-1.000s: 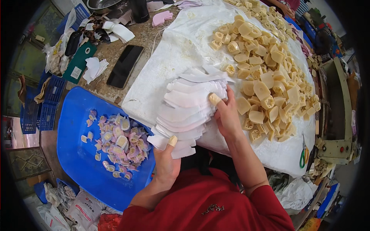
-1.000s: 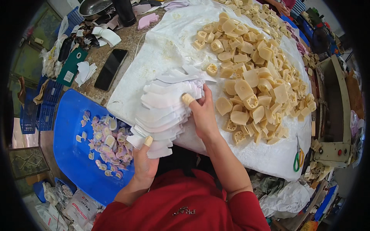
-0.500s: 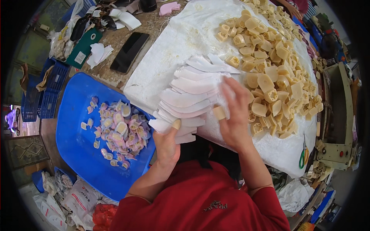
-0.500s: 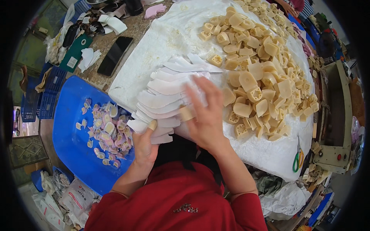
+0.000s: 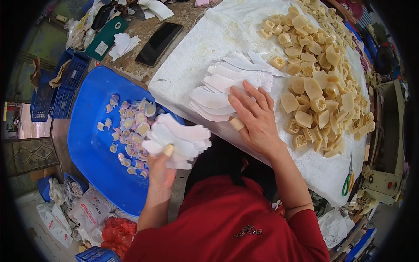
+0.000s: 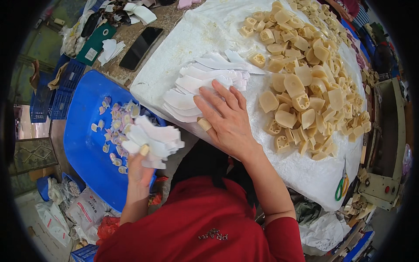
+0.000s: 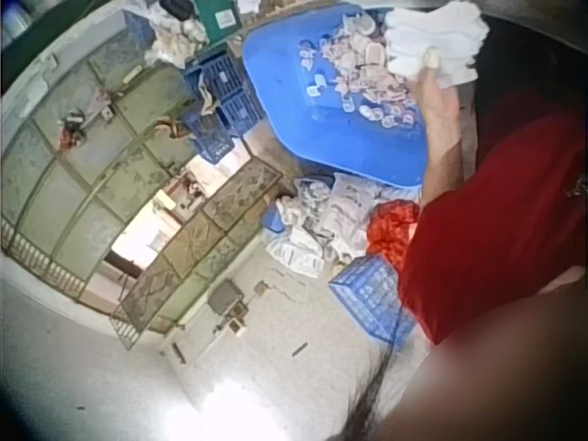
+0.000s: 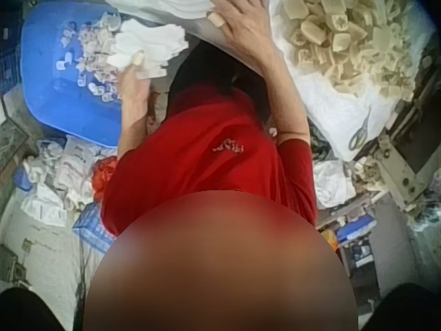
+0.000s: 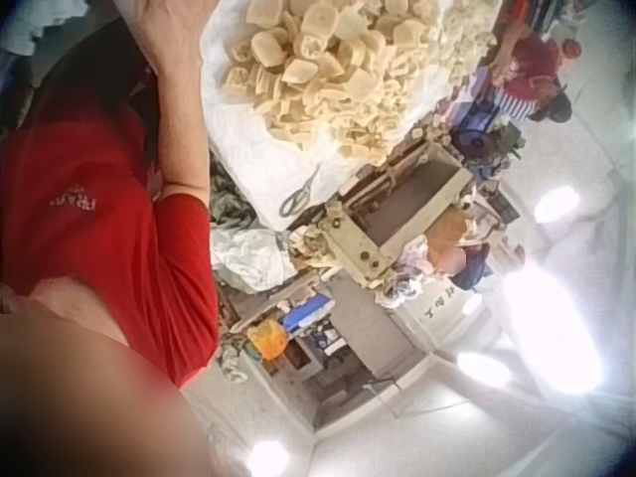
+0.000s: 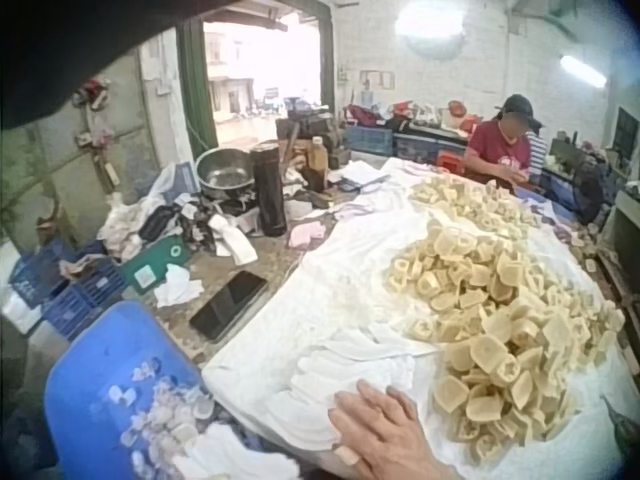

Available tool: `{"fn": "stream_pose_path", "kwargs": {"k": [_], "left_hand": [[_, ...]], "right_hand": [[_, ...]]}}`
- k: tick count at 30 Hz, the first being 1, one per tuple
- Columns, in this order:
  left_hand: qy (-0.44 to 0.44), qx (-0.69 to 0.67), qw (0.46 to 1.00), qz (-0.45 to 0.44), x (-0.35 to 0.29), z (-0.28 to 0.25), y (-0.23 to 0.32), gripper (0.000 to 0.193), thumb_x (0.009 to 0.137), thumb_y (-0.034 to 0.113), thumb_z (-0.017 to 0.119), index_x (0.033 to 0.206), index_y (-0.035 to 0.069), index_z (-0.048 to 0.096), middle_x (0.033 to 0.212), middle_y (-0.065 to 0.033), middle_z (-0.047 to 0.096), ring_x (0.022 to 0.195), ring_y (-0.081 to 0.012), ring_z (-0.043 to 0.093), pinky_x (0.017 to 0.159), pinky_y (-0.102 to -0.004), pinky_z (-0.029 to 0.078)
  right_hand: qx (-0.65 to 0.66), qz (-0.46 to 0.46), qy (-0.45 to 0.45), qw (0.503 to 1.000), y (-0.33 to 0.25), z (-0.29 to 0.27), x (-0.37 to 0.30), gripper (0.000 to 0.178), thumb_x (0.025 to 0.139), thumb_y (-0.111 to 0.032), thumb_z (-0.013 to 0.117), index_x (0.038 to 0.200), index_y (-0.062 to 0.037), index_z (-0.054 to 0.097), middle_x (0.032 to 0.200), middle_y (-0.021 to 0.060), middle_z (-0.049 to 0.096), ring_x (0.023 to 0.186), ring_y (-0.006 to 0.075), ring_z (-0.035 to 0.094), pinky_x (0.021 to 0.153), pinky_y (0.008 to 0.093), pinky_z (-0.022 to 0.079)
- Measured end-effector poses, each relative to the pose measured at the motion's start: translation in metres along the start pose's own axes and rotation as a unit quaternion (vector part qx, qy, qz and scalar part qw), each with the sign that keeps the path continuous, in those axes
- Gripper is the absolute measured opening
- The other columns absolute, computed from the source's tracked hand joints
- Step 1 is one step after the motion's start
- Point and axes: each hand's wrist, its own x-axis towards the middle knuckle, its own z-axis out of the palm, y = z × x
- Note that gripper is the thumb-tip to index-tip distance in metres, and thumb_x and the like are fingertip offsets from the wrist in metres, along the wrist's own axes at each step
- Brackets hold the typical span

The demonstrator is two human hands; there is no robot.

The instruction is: Manually assembling or sorting plastic/rubber shoe heel components and lining them with insoles.

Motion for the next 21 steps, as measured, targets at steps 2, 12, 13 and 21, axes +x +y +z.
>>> {"fn": "stream_pose_path", "kwargs": {"k": [2,12,13,21], "left_hand": [[-0.022,-0.006,1.0,0.009,0.001,-0.002,0.016,0.059,0.081,0.003,0.061,0.135,0.005,0.038,0.127,-0.0097,0.052,0.118,-0.0254,0.051,0.102,-0.0416,0.04],[-0.127,-0.003,0.99,0.056,0.024,0.134,0.017,0.054,0.084,0.004,0.057,0.135,0.001,0.038,0.129,-0.0107,0.05,0.119,-0.0247,0.049,0.101,-0.0396,0.039],[-0.158,-0.007,0.987,0.041,0.026,0.145,0.014,0.053,0.084,0.004,0.057,0.134,0.001,0.038,0.129,-0.0106,0.05,0.119,-0.0242,0.049,0.101,-0.0394,0.039],[-0.147,0.078,0.972,0.165,0.05,0.153,-0.008,0.062,0.084,0.001,0.057,0.139,-0.001,0.029,0.136,-0.0146,0.041,0.127,-0.0233,0.04,0.107,-0.038,0.029]], "right_hand": [[0.0,-0.011,0.002,1.0,0.0,-0.003,-0.004,0.042,0.08,-0.013,0.06,0.122,-0.0122,0.055,0.131,0.005,0.051,0.131,0.0272,0.037,0.108,0.0461,0.026],[0.415,0.163,0.214,0.869,0.001,-0.021,-0.02,0.047,0.086,-0.012,0.058,0.131,-0.0049,0.044,0.125,0.016,0.052,0.106,0.0242,0.053,0.089,0.0361,0.044],[0.559,0.208,0.217,0.773,-0.004,-0.027,-0.013,0.049,0.087,-0.013,0.058,0.133,-0.0048,0.041,0.126,0.0155,0.051,0.106,0.021,0.053,0.087,0.0335,0.045],[0.202,0.235,0.142,0.94,0.016,-0.008,0.023,0.056,0.073,-0.004,0.066,0.126,-0.0046,0.047,0.102,0.0153,0.053,0.083,0.0255,0.057,0.071,0.0334,0.049]]}}
